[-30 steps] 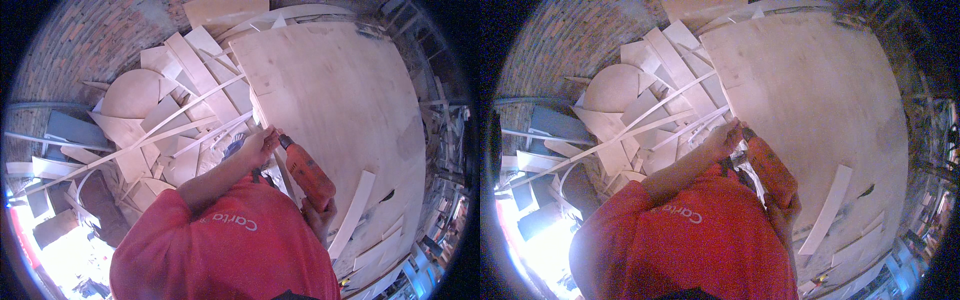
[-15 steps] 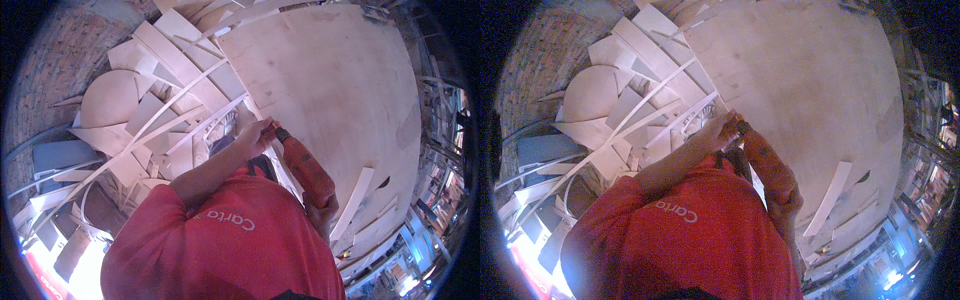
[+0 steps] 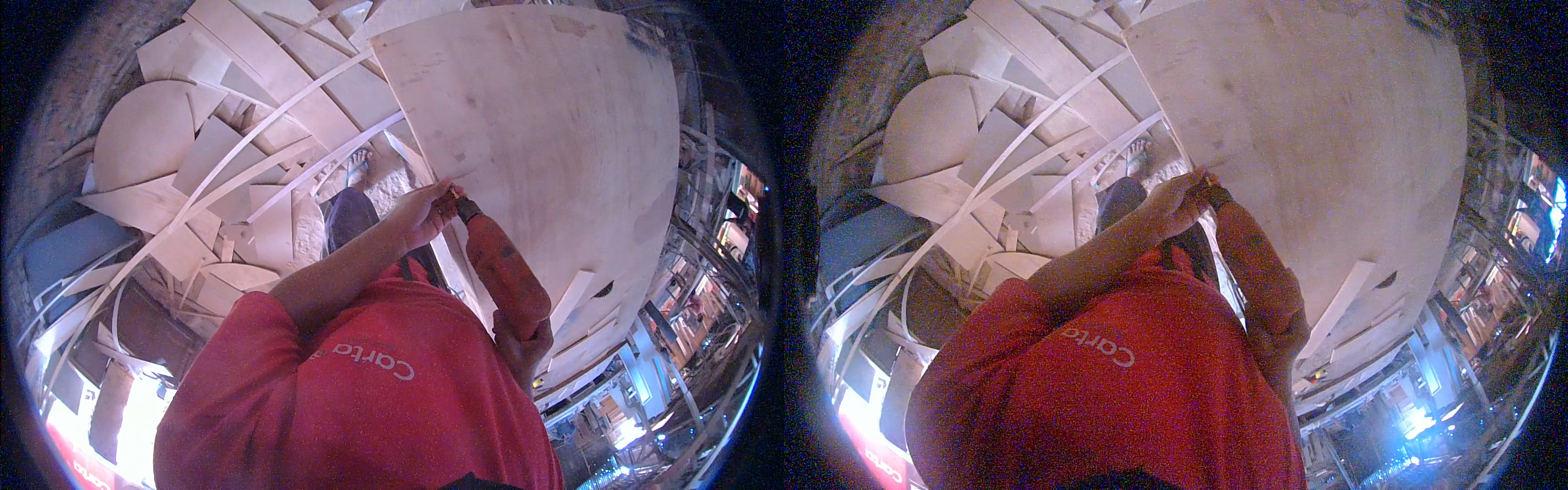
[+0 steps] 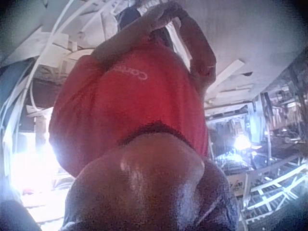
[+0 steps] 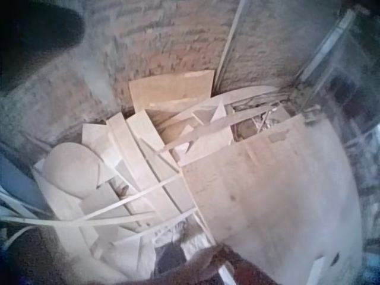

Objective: The person uses a power drill to fasten small wooden strips to a larger wooden board. They repeatedly pick up strips, position them, and drill screws to secure them in place.

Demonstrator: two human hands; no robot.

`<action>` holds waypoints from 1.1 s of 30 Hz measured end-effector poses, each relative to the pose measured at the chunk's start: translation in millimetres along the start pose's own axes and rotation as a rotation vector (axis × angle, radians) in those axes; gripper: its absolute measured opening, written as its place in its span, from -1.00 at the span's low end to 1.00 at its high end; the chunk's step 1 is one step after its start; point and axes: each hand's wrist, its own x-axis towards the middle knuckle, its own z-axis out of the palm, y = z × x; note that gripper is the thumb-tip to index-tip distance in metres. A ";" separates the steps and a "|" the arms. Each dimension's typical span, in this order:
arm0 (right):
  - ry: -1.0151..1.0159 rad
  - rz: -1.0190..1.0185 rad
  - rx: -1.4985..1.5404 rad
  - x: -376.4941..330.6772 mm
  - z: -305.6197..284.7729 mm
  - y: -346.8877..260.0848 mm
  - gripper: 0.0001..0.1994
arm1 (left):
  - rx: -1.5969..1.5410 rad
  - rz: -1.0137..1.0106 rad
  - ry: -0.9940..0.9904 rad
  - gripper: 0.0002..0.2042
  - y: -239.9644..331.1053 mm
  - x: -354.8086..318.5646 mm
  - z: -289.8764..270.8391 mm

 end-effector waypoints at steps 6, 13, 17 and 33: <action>-0.116 -0.177 -0.082 0.7 2.0 -72.7 -0.39 | -0.055 -0.003 0.050 -0.81 2.4 5.6 1.4; -0.189 -0.256 -0.332 11.9 3.4 -111.6 -0.35 | -0.197 -0.005 0.060 -0.77 0.9 8.1 18.6; -0.226 -0.304 -0.394 21.8 2.6 -127.7 -0.36 | -0.143 0.001 0.139 -0.73 3.5 6.9 29.9; -0.279 -0.325 -0.402 40.0 9.0 -140.7 -0.37 | -0.252 -0.007 0.140 -0.77 -5.8 27.8 7.3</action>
